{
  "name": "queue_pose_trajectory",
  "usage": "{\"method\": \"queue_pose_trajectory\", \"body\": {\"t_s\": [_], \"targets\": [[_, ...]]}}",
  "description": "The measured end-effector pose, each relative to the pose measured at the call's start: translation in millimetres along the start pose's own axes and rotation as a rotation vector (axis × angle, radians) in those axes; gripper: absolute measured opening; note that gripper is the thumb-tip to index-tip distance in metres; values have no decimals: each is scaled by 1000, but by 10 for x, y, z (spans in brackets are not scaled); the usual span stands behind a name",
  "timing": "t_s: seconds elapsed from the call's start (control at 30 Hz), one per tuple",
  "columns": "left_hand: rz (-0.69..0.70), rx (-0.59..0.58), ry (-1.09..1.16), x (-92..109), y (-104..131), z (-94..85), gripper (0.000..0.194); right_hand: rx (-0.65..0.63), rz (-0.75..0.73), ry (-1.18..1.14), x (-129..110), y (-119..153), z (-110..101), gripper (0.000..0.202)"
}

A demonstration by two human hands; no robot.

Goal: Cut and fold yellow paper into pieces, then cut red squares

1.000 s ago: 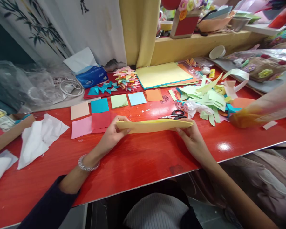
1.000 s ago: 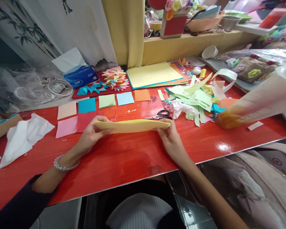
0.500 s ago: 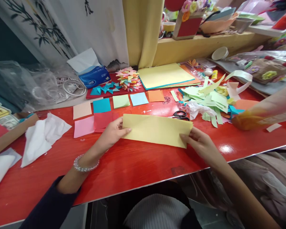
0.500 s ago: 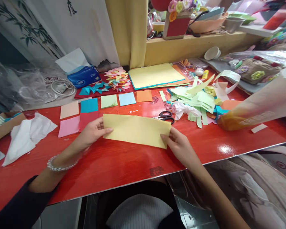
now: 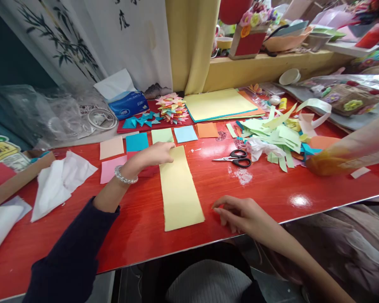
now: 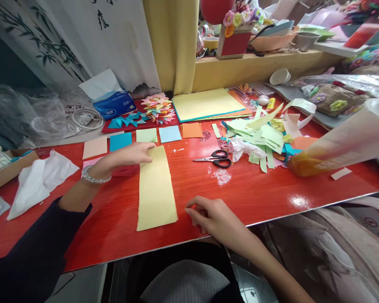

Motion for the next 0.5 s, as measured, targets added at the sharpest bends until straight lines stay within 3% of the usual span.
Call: {"method": "queue_pose_trajectory", "body": {"t_s": [0.17,0.27,0.4,0.5], "targets": [[4,99,-49,40,18,10,22,57,-215,78,-395,-40,285,17],[-2,234,-53,79,-28,-156,25,36,-378,-32,-721,-53,642,19],[-18,533,-37,166,-258,-770,26,8,-639,-14,-1189,-83,1215,42],[-26,740,20,198,-439,-1306,24,170,-722,-13,-1415,-170,1273,38]]}}
Point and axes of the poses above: each hand's wrist, its own y-axis away from the middle knuckle, its own z-axis out of the palm, x = y × z, the point moved 10 cm from there along -y, towards the middle knuckle, and after that the axes turned 5 degrees about z, right-handed, at the moved point
